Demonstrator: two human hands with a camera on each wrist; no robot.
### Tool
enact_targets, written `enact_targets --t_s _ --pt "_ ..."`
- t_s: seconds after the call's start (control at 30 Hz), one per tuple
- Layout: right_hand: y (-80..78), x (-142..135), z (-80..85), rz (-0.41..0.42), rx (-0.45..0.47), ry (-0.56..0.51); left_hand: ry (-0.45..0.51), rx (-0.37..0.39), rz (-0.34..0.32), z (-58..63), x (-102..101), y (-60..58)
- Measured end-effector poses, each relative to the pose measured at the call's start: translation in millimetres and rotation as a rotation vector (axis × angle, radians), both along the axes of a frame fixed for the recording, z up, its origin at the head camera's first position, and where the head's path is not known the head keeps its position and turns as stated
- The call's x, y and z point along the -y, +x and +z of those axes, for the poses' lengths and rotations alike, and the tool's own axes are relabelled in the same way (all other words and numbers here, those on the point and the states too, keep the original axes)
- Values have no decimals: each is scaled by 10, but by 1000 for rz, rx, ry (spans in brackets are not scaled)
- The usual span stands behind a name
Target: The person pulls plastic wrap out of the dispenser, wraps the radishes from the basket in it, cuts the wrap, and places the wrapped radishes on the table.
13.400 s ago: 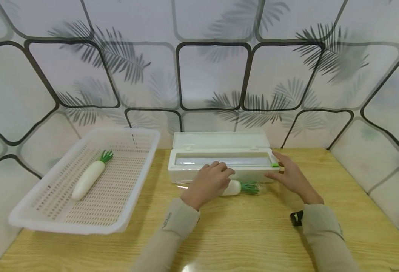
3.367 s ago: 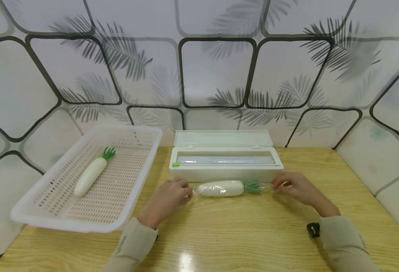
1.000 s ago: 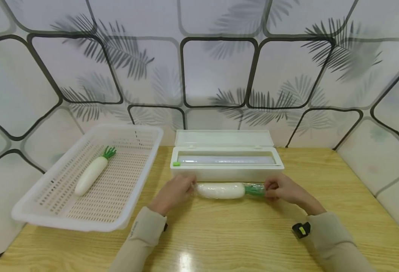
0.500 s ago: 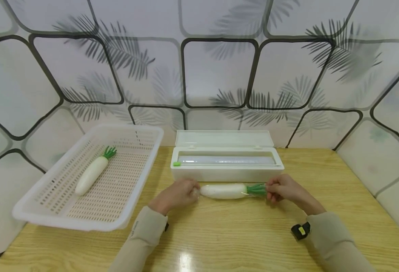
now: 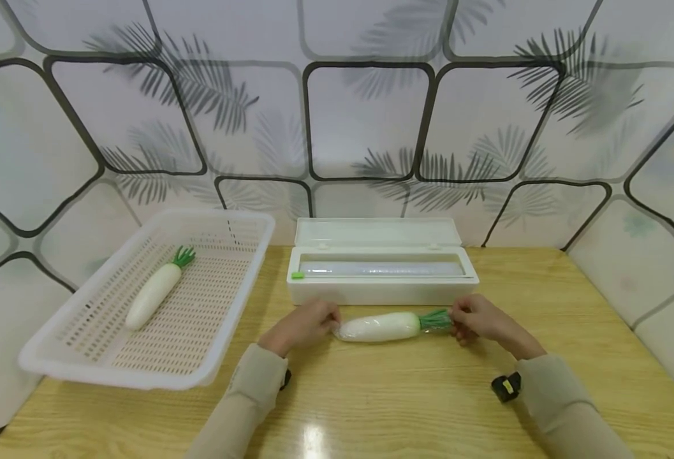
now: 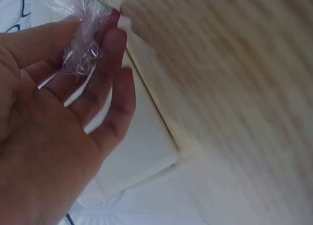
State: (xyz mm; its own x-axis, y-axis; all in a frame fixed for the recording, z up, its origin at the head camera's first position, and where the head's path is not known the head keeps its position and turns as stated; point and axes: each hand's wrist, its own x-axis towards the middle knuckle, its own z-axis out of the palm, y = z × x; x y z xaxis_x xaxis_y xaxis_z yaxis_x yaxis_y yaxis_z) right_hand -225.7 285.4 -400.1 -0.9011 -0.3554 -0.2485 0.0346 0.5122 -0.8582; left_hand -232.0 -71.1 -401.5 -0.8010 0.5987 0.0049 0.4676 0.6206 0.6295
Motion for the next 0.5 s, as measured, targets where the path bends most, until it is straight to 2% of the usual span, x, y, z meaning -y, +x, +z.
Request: enact_targets --t_s 0.1,0.23,0.33,0.4,0.5 --pt "-3 18 15 4 19 -9 -58 -79 92 8 -43 26" --pt "-10 31 22 3 36 -10 -153 -333 246 1 -115 61" --pt "-13 25 20 11 34 -6 -229 -461 343 7 -180 102" --pt "-12 23 26 16 32 -4 -246 -449 373 16 -217 130" --pt "-3 29 35 20 32 -3 -216 -379 367 14 -247 154"
